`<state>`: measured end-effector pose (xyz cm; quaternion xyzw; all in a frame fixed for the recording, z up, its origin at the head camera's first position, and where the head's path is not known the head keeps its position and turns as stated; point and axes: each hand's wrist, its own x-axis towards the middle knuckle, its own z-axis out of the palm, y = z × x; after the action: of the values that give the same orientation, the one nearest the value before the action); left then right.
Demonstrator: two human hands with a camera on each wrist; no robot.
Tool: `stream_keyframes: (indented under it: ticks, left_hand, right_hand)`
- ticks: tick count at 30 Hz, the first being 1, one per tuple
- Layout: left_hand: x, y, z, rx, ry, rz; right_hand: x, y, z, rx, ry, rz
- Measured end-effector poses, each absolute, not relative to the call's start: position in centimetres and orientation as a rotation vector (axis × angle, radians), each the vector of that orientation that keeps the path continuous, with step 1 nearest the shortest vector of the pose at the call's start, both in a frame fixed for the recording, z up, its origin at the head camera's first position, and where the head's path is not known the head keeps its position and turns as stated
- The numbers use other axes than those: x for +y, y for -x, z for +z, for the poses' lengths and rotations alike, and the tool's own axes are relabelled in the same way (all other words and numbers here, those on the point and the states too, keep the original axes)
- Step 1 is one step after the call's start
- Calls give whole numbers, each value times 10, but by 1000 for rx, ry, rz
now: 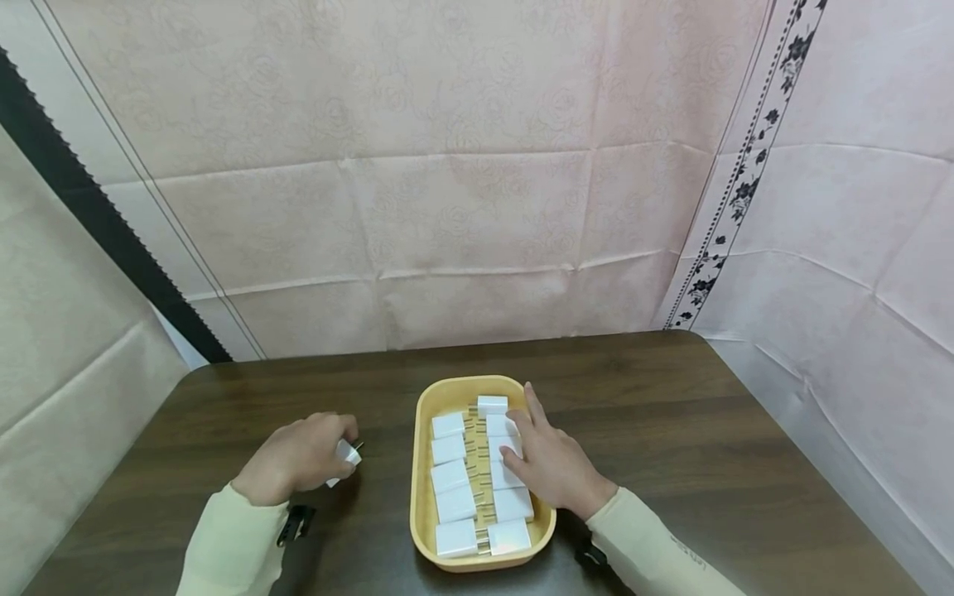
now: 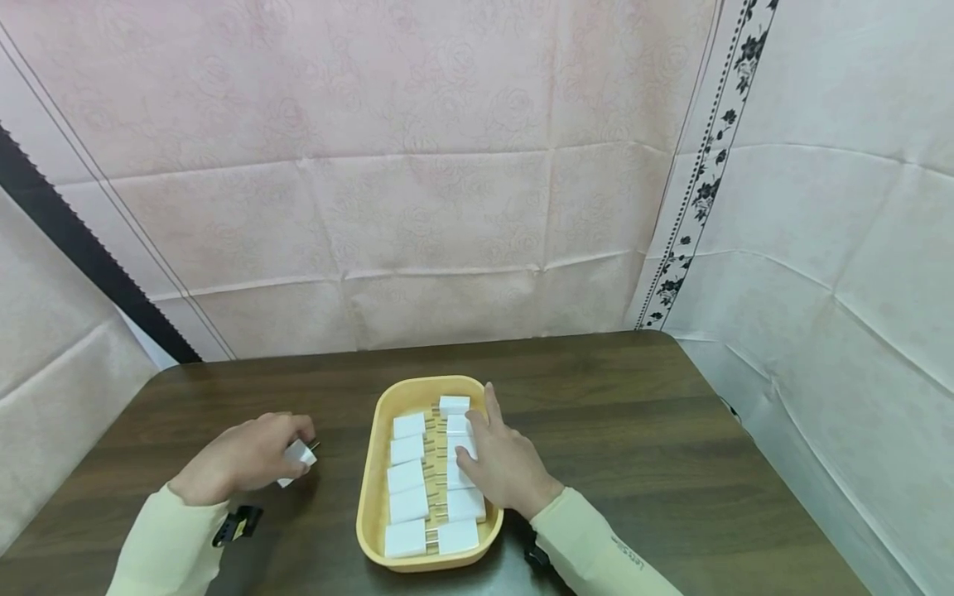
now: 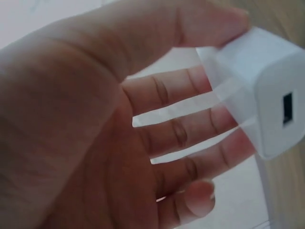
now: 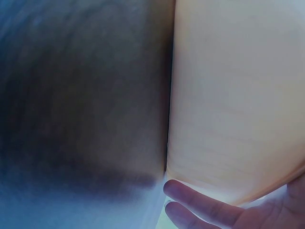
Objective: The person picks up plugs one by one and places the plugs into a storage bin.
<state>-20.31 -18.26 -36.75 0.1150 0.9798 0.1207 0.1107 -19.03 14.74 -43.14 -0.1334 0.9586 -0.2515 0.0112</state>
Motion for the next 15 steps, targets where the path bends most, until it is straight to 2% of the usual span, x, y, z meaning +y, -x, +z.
stream_keyframes:
  ticks: [15]
  left_hand:
    - [-164,183,-350,2957,-477,369]
  right_hand:
    - [147,191,-431,2992,409,-778]
